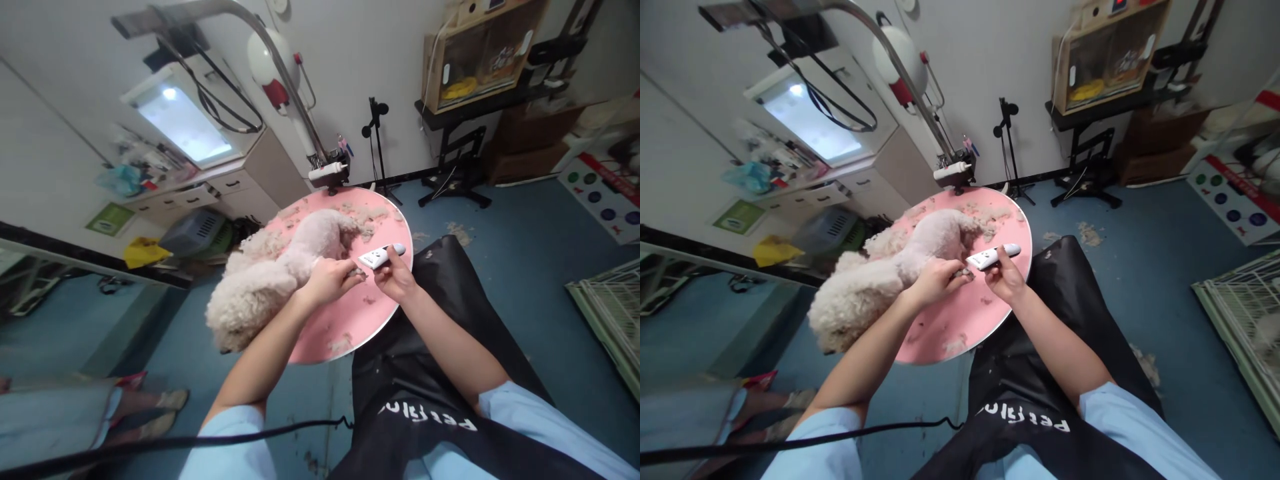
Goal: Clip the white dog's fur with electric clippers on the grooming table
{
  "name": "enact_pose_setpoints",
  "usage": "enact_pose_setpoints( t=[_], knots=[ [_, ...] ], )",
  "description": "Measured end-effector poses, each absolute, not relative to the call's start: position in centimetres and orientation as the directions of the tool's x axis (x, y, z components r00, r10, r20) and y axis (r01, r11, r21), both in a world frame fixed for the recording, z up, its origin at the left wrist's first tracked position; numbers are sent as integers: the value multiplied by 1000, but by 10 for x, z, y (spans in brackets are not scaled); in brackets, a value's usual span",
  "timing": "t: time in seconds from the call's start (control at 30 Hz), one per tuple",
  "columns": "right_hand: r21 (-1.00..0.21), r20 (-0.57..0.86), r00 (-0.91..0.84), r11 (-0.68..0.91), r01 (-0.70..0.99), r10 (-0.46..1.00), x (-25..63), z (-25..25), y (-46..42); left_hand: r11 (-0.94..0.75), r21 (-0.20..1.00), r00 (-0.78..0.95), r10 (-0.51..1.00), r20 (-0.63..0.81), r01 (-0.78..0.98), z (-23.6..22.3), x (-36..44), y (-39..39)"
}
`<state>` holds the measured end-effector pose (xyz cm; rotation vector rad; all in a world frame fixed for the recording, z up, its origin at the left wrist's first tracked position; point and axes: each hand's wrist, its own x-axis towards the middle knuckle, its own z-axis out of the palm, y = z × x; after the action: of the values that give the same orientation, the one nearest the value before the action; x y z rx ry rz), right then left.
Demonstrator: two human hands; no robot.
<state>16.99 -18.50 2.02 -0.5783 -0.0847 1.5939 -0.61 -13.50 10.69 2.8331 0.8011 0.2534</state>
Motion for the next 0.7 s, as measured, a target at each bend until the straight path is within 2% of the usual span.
enact_pose_setpoints(
  t=[0.1,0.17,0.3,0.43,0.7],
  knots=[
    [-396,-357,145,-9,-918,923,173,17,-193,-776,295,769,617,165,558,108,-2,-133],
    [-427,-325,208,54,-903,922,170,17,-200,-725,349,709,676,200,594,114,-2,-132],
    [-427,-215,169,63,-902,962,157,24,-211,-669,424,638,733,237,611,128,-1,-133],
    [-373,-177,211,133,-918,961,149,34,-211,-639,439,595,763,253,632,131,2,-136],
    [-229,-243,180,124,-965,953,148,40,-210,-569,456,523,819,238,684,131,9,-137]
  ],
)
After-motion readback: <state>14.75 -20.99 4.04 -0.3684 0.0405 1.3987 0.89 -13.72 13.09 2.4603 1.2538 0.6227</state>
